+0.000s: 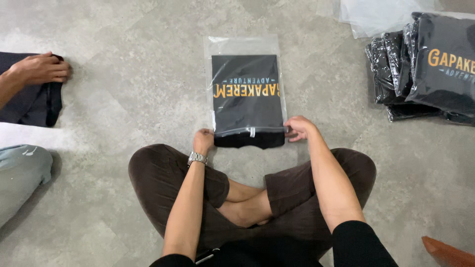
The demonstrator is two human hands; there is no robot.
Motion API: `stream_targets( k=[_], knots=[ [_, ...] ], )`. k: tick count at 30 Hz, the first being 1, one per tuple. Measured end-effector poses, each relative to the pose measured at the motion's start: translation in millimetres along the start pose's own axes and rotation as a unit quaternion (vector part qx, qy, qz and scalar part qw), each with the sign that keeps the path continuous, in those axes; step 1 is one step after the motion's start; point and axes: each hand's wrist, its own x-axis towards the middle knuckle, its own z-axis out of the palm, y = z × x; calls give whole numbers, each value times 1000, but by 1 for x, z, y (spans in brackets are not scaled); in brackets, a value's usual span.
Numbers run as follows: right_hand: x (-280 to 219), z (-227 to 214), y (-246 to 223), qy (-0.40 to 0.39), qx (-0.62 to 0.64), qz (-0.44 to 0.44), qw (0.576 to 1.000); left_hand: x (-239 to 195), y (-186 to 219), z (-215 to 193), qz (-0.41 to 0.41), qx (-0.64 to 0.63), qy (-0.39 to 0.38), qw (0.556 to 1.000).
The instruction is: The person sits on the floor and repeatedly folds black t-shirts, places them into clear plastic bags, and seals the bags. The person then stacks the packaged shirts to the side and repeats the process with additional shirts.
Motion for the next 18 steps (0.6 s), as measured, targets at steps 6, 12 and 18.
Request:
stream_targets(
  k=[6, 12, 18],
  knots=[
    [52, -4, 32, -50, -7, 3, 999, -21, 7, -4, 11, 58, -123, 991],
    [55, 0, 32, -86, 82, 20, 993, 2, 5, 4, 56, -214, -96, 970],
    [93, 0, 38, 40, 142, -80, 986, 0, 16, 6, 89, -182, 8, 979]
  ],
)
